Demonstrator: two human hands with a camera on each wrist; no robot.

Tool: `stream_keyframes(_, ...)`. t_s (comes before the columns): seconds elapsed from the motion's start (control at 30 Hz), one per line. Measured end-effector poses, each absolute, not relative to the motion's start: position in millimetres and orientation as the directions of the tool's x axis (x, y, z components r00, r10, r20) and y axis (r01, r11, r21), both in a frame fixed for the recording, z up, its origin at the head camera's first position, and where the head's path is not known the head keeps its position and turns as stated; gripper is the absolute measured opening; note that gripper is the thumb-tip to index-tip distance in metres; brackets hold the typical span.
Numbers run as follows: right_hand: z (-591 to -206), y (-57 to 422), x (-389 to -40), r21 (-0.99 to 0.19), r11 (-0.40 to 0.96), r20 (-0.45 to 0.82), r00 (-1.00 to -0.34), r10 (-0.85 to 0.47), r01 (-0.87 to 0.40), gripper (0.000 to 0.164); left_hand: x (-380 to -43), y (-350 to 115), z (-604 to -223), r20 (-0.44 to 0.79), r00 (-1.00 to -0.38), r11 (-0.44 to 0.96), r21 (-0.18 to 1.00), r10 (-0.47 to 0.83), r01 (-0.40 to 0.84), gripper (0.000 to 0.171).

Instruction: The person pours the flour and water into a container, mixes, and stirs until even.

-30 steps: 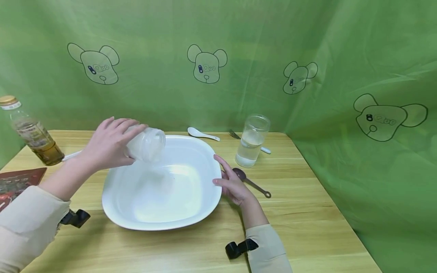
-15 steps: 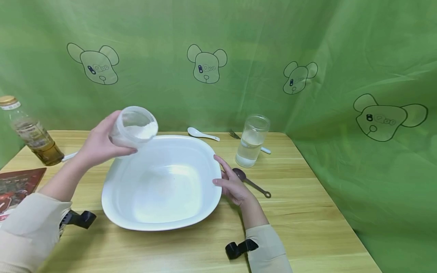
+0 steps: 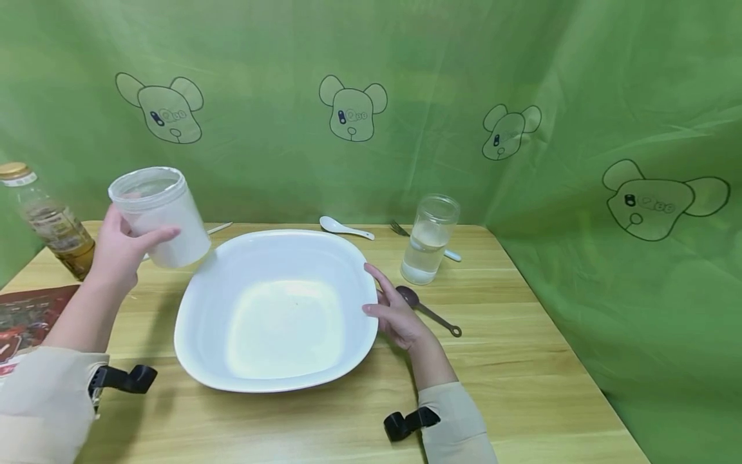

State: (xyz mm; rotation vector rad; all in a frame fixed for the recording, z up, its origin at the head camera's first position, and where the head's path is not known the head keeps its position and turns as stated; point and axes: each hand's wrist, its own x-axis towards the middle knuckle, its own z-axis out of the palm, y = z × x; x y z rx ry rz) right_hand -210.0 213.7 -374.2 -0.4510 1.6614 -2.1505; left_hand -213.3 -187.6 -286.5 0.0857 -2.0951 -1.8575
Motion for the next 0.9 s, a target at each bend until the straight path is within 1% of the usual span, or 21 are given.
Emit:
stream_keyframes(0.13,-374,215,-209,-0.969,-0.223,0.015,-0.875,-0.484,0.106,0.074,-215,-196,-300,0.208,-0.923,0.161,0.973,-0.325,0.163,0.082)
stream_keyframes(0.27,-375,215,-209,-0.970,-0.219,0.015,-0.873,-0.487,0.105,0.074,-217,-207,-316,0.226,-0.902,0.235,0.961,-0.369,0.145,0.082)
stream_keyframes(0.37,-375,215,-209,-0.970,-0.222,0.021,-0.873,-0.487,0.101,0.074,-218,-214,-330,0.205,-0.900,0.270,0.957,-0.384,0.103,0.086)
stream_keyframes(0.6,-375,214,-209,-0.972,-0.216,0.027,-0.870,-0.493,0.092,0.074,-222,-220,-358,0.144,-0.913,0.190,0.979,-0.381,0.074,0.093)
stream_keyframes(0.8,-374,214,-209,-0.970,-0.220,0.018,-0.879,-0.477,0.100,0.074,-225,-223,-372,0.092,-0.929,0.204,0.979,-0.359,0.018,0.101)
stream_keyframes(0.9,-374,214,-209,-0.969,-0.222,0.015,-0.879,-0.477,0.105,0.074,-226,-224,-376,0.081,-0.926,0.196,0.981,-0.368,0.008,0.102)
